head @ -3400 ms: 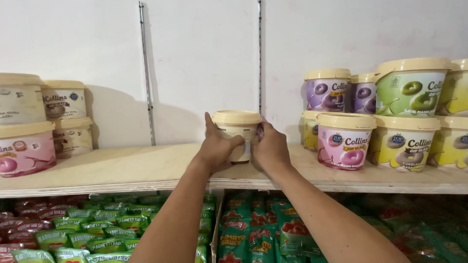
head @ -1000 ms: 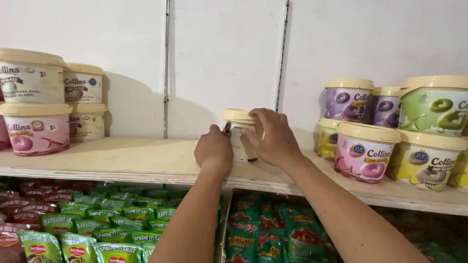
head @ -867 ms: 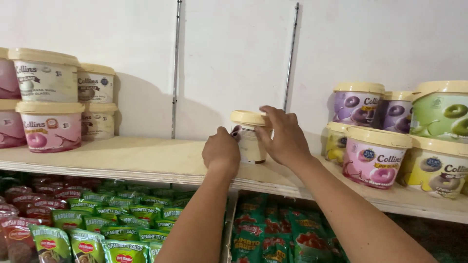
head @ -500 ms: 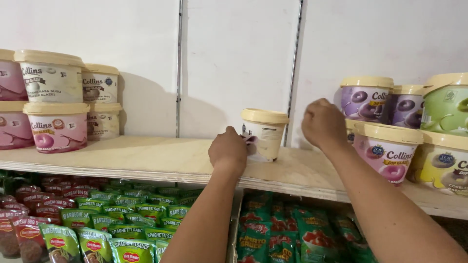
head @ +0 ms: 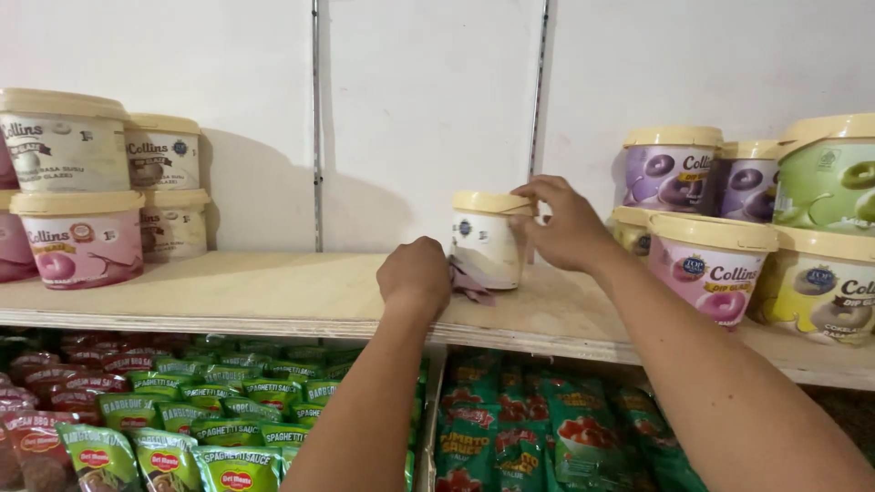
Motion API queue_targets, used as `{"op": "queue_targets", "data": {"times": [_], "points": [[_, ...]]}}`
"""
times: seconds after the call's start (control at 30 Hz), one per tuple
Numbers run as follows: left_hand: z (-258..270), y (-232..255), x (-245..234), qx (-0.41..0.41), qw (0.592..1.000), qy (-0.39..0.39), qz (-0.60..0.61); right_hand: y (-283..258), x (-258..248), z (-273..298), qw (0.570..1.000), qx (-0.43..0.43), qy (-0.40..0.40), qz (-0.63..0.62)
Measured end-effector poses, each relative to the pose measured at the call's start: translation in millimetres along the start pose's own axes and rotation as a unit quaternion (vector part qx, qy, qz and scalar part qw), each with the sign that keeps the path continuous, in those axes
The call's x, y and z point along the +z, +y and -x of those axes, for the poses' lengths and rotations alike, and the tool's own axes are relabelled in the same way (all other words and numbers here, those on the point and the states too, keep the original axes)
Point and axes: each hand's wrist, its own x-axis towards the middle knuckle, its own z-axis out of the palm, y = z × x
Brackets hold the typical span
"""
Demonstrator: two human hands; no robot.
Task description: Wiping down plastic glaze tubs and wooden store shelves with a cloth and organizing the products.
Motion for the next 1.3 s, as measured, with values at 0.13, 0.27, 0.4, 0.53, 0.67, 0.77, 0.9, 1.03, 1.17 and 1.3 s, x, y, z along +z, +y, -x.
{"op": "queue_targets", "data": {"times": [0.13, 0.27, 0.4, 0.53, 0.67, 0.77, 0.9, 1.03, 1.17, 1.3], "points": [[-9, -2, 10, 0.013, 0.999, 0.038, -0.012, 60, 4, -11, 0.995, 0.034, 0.094, 0.012], [-5, 3, 6, -0.011, 1.0, 0.024, -0.009, -10, 2, 3, 0.981, 0.183, 0.03, -0.051], [-1, 3, 2, -0.016, 1.0, 0.018, -0.007, -60, 25, 19, 0.975, 0.217, 0.05, 0.022], [0, -1, 4, -0.009, 1.0, 0.024, -0.01, -43, 35, 14, 0.97, 0.212, 0.114, 0.021], [2, 1, -1, 0.007, 0.999, 0.028, -0.016, -40, 23, 18, 0.967, 0.224, 0.109, -0.042], [-4, 4, 0, -0.011, 1.0, 0.018, -0.009, -30, 4, 11, 0.971, 0.19, 0.131, -0.056], [2, 3, -1, -0.03, 0.999, 0.014, -0.021, -20, -41, -12, 0.963, 0.145, 0.187, -0.127], [3, 10, -8, -0.032, 0.999, 0.0, -0.02, -5, -92, -18, 0.957, 0.084, 0.204, -0.19], [13, 20, -20, -0.051, 0.998, -0.032, -0.003, 7, -134, -10, 0.947, 0.094, 0.221, -0.211], [20, 31, -28, -0.045, 0.992, -0.1, -0.06, 27, -165, 4, 0.945, 0.09, 0.236, -0.207]]}}
